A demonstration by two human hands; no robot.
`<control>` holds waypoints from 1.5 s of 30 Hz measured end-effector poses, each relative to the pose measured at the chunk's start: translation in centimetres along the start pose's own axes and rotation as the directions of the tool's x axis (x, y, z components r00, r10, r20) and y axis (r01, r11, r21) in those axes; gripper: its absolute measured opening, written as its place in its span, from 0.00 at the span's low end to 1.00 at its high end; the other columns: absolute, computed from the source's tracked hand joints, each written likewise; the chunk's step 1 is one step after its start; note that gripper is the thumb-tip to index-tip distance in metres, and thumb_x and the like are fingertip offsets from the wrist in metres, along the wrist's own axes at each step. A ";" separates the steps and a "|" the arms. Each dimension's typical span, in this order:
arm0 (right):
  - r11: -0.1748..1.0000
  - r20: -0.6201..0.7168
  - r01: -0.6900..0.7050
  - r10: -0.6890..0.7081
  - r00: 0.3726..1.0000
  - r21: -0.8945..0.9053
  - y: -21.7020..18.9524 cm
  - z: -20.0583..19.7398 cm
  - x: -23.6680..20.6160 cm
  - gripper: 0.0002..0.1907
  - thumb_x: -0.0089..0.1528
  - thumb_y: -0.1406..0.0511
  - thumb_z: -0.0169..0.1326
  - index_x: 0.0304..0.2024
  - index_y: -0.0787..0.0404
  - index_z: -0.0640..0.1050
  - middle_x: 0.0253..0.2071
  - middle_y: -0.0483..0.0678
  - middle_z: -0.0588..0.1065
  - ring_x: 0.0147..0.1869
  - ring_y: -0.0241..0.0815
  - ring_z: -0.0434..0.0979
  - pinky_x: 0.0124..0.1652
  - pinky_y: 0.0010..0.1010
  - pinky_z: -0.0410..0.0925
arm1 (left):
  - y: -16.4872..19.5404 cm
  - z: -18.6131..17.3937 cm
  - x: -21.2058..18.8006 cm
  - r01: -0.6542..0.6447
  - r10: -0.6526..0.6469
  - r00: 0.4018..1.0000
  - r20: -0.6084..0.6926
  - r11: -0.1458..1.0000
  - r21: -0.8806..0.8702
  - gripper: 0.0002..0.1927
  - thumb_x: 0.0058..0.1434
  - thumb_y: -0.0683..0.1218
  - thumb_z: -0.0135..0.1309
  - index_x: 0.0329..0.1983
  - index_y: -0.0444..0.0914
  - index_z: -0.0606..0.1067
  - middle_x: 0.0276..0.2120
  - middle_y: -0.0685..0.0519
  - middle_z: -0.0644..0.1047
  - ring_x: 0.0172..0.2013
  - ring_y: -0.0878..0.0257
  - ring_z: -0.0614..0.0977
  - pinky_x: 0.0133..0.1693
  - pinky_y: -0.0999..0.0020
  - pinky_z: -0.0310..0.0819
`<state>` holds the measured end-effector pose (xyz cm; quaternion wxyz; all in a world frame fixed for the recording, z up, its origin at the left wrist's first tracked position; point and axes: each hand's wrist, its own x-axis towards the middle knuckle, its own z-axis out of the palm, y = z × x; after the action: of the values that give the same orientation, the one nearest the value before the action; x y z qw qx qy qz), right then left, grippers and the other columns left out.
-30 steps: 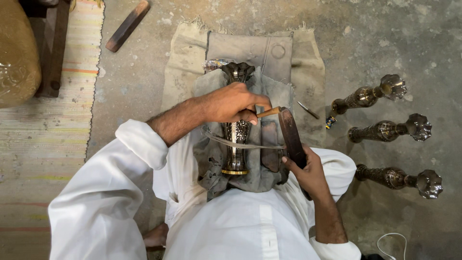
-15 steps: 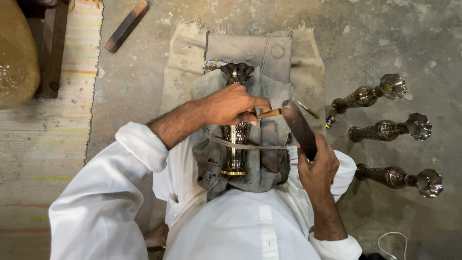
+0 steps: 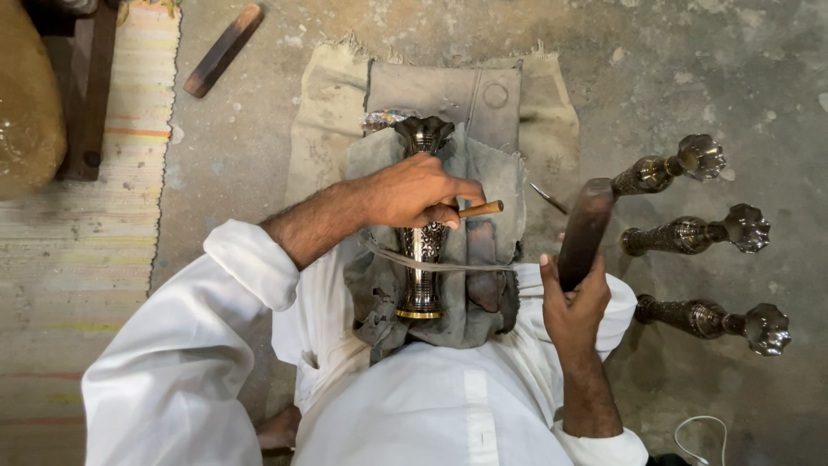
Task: The person sits on the floor with an ornate brass vase clamped in a cloth-wrapped holder and engraves decorative patterns into its surface. They hold a small chisel against the metal with one hand and strike it with a wooden mallet in the other, repositioning the punch repeatedly to work pattern details along the vase body.
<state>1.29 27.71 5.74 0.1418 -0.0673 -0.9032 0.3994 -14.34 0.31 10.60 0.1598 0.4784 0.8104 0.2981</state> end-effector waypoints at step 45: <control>0.907 0.163 0.172 -0.117 0.980 -0.384 0.3 -1.3 0.8 0.22 0.59 0.66 0.65 0.55 0.60 0.77 0.37 0.54 0.77 0.41 0.54 0.77 0.40 0.40 0.66 | -0.5 -0.2 -0.2 -0.109 0.096 0.987 -0.132 0.990 -0.094 0.20 0.59 0.48 0.64 0.52 0.40 0.75 0.27 0.50 0.84 0.30 0.55 0.87 0.33 0.56 0.75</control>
<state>0.92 28.96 6.50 0.0927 0.0001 -0.9753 0.2005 -14.71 -0.12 10.40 0.1163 0.4908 0.7771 0.3764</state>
